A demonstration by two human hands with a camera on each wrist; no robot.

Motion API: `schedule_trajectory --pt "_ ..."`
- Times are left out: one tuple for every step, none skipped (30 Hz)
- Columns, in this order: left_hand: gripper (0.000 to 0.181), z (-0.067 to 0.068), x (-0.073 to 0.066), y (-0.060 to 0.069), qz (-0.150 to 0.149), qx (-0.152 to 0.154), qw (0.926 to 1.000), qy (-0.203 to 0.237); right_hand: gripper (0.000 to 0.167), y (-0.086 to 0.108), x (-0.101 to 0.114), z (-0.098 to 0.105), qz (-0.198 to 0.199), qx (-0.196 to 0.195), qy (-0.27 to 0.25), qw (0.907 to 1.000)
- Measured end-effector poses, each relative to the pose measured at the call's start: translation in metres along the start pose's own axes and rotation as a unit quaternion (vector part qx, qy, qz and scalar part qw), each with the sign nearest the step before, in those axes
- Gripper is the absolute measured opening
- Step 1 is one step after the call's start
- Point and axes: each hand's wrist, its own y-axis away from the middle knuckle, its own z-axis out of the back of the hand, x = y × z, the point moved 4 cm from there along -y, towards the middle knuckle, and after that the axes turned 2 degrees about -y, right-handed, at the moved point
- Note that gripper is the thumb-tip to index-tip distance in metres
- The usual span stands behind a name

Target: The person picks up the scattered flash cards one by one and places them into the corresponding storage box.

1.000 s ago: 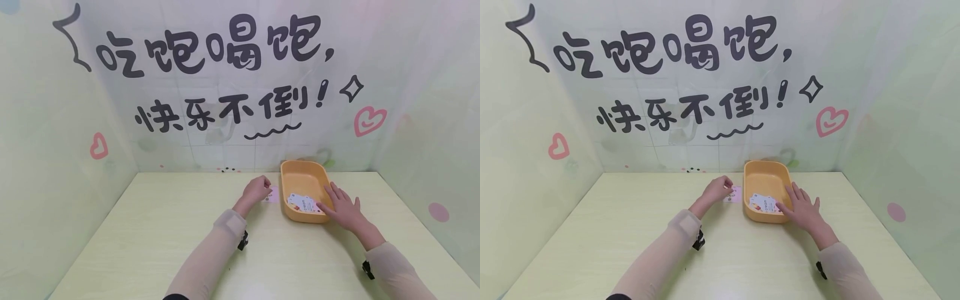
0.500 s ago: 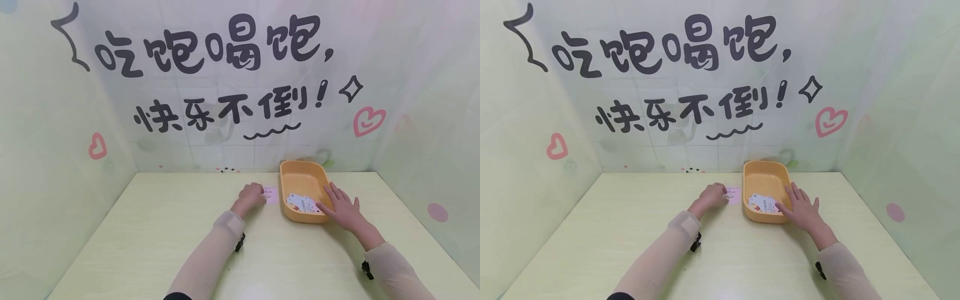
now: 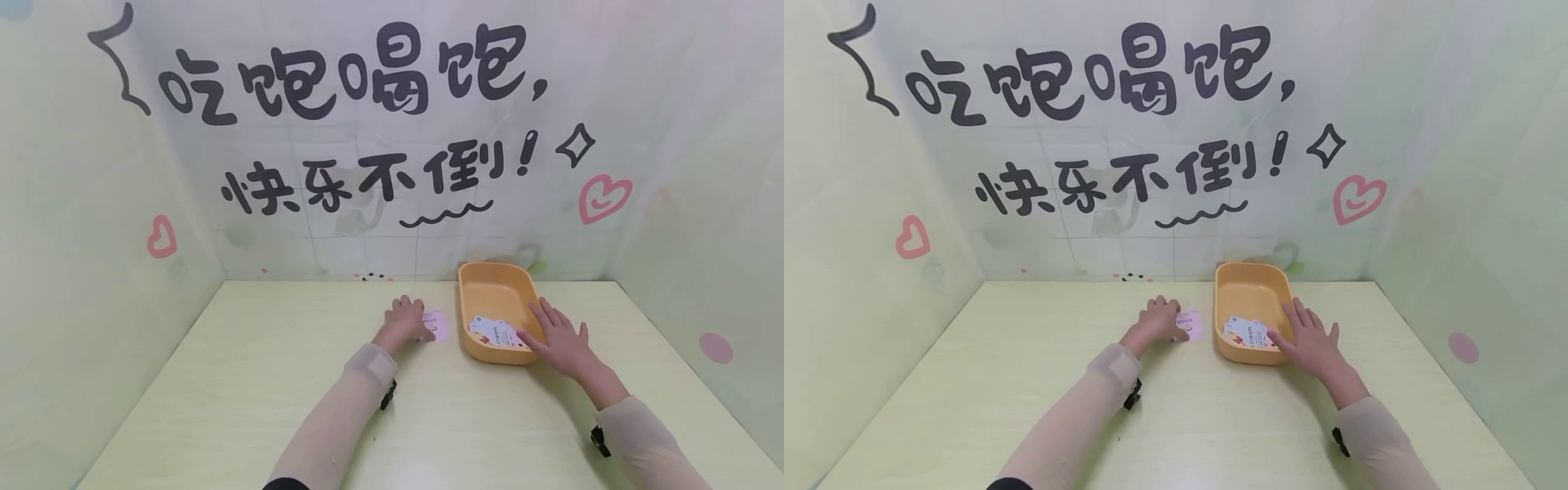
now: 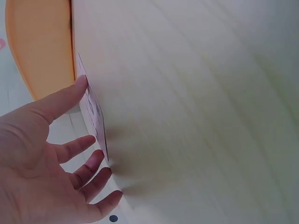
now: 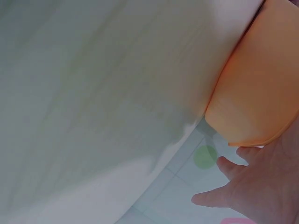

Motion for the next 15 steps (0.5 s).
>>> schedule_trajectory --pt "0.069 0.001 0.001 0.001 0.001 0.000 1.0000 -0.002 0.084 0.000 -0.001 0.000 -0.001 0.000 0.000 1.0000" --pt "0.070 0.001 0.002 0.002 0.003 0.001 1.0000 -0.003 0.083 -0.001 -0.001 0.000 -0.001 0.000 0.000 1.0000" --pt "0.072 0.001 0.002 0.003 0.005 0.001 1.0000 0.000 0.083 -0.001 -0.001 -0.001 -0.002 0.001 0.000 1.0000" --pt "0.073 0.001 0.004 0.003 0.008 0.001 1.0000 0.004 0.084 -0.001 -0.002 -0.001 -0.003 0.001 -0.001 1.0000" --pt "0.072 0.001 0.005 0.004 0.011 0.000 0.9999 0.010 0.084 -0.001 -0.002 -0.001 -0.003 0.001 -0.001 1.0000" --pt "0.072 0.000 0.006 0.003 0.015 -0.001 0.9997 0.018 0.085 -0.002 -0.002 -0.001 -0.003 0.001 -0.001 1.0000" --pt "0.070 0.000 0.007 0.003 0.018 -0.002 0.9995 0.027 0.085 -0.002 -0.003 -0.001 -0.003 0.001 -0.001 1.0000" --pt "0.067 -0.001 0.008 0.002 0.022 -0.006 0.9990 0.039 0.085 -0.002 -0.003 -0.001 -0.003 0.001 -0.002 1.0000" --pt "0.064 -0.002 0.009 0.002 0.026 -0.009 0.9984 0.050 0.086 -0.002 -0.003 -0.001 -0.003 0.001 -0.003 1.0000" --pt "0.060 -0.002 0.010 0.001 0.030 -0.012 0.9974 0.064 0.086 -0.002 -0.003 -0.001 -0.003 0.001 -0.003 1.0000" --pt "0.056 -0.002 0.011 0.000 0.034 -0.017 0.9962 0.078 0.086 -0.002 -0.004 -0.001 -0.003 0.001 -0.003 1.0000" --pt "0.052 -0.002 0.012 0.000 0.037 -0.021 0.9950 0.090 0.086 -0.002 -0.004 -0.002 -0.003 0.001 -0.003 1.0000" --pt "0.048 -0.002 0.013 -0.001 0.039 -0.025 0.9935 0.104 0.086 -0.002 -0.004 -0.002 -0.003 0.002 -0.003 1.0000" --pt "0.045 -0.002 0.014 -0.001 0.040 -0.027 0.9921 0.116 0.086 -0.002 -0.004 -0.002 -0.004 0.002 -0.003 1.0000" --pt "0.041 -0.002 0.015 -0.002 0.038 -0.029 0.9907 0.127 0.086 -0.002 -0.004 -0.002 -0.004 0.002 -0.002 1.0000"
